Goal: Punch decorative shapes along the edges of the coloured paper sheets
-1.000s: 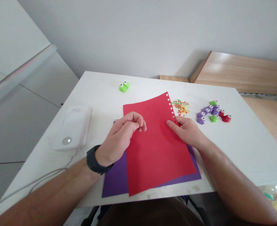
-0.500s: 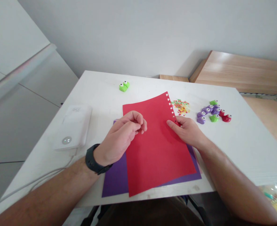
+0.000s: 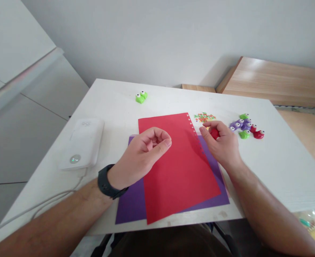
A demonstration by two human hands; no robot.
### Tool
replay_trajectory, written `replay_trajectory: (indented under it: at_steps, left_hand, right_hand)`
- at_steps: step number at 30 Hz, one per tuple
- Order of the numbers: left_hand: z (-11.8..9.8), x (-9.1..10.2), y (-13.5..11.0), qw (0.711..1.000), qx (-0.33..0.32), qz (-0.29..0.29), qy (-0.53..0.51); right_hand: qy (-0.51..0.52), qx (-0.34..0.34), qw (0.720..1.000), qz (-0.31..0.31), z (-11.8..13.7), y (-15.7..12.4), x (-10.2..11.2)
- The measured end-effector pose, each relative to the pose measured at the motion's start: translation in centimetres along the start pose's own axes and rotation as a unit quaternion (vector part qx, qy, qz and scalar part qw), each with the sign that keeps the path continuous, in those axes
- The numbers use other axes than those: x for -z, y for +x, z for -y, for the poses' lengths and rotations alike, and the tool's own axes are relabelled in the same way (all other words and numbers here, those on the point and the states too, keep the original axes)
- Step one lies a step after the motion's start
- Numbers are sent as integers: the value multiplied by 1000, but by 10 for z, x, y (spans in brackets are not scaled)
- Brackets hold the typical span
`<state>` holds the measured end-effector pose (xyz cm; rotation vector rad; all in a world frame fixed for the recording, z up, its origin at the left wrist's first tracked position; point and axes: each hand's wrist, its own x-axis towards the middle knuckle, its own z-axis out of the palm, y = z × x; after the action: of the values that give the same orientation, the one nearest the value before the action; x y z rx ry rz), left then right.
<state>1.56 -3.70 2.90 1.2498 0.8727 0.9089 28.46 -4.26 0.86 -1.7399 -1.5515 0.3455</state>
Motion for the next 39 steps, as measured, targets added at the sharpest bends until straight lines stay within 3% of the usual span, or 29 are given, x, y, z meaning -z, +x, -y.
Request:
replay_trajectory:
  at_steps: [4,9,12,39]
  left_hand:
    - [0,-3,0,1000,16,4,26]
    - [4,-6,-2,999,19,24,45]
    - [6,-7,-2,998,22,30,48]
    - [10,-11,-4,998,39,30,30]
  right_hand:
    - [114,85,989,31,14,-15,-4]
    - [161,202,964,71,35,-35,-12]
    - [169,237,954,73,42,-40,-15]
    - [141,282,948,41,46,-43,-15]
